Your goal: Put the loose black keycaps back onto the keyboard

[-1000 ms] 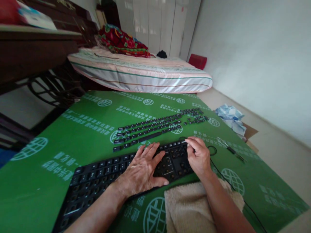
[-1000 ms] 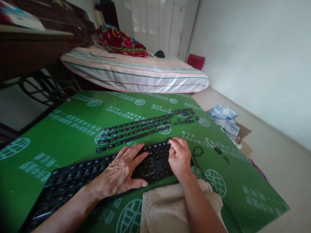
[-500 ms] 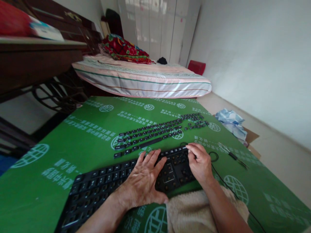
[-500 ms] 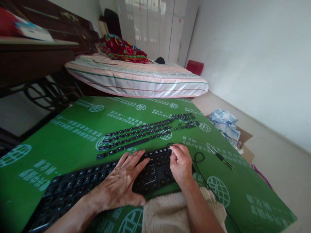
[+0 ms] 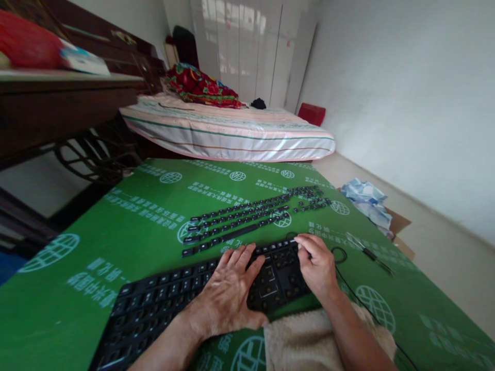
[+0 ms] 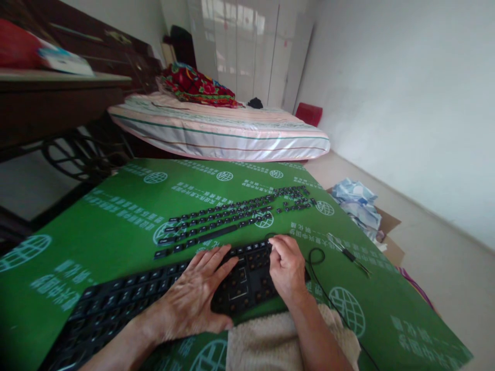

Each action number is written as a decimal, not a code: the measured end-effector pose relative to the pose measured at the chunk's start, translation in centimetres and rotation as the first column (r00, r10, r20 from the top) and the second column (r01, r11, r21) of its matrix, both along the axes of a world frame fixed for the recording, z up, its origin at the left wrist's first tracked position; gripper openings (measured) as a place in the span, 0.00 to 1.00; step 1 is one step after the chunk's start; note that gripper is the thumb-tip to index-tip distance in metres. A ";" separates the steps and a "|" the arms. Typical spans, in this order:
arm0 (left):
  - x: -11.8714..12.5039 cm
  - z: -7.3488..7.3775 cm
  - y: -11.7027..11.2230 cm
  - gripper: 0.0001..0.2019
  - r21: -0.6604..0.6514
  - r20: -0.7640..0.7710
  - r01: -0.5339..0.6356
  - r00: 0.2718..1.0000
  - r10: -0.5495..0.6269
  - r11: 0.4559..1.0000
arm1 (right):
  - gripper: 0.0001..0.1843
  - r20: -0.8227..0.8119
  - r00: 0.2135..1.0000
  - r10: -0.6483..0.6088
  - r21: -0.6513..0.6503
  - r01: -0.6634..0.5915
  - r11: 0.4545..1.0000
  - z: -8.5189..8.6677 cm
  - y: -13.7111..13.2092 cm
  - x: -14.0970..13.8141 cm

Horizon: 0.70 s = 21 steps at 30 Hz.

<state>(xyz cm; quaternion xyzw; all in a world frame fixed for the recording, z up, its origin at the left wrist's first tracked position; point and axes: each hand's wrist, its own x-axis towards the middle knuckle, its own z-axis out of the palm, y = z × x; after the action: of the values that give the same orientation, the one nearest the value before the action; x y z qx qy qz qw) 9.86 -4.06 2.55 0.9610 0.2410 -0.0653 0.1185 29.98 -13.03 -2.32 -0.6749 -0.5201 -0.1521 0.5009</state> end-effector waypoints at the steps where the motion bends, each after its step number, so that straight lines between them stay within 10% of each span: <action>1: 0.0 0.1 0.0 0.52 -0.007 -0.006 -0.005 1.000 0.005 1.000 | 0.16 0.000 1.000 0.002 0.000 -0.002 1.000 0.1 0.0 -0.1; 13: 0.1 0.6 0.0 0.51 -0.028 -0.017 -0.003 1.000 0.002 1.000 | 0.12 0.006 0.993 0.117 -0.261 -0.112 0.959 4.8 -1.8 0.1; 21: 0.0 0.3 0.1 0.52 -0.067 -0.026 -0.013 1.000 0.011 0.998 | 0.08 0.178 0.956 0.235 -0.773 -0.012 0.634 8.6 -3.2 0.1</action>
<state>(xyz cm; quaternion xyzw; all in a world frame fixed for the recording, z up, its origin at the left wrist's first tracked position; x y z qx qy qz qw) 9.84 -3.98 2.83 0.9541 0.2461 -0.0850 0.1482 30.10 -16.28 6.28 -0.7590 -0.6420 0.0292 0.1047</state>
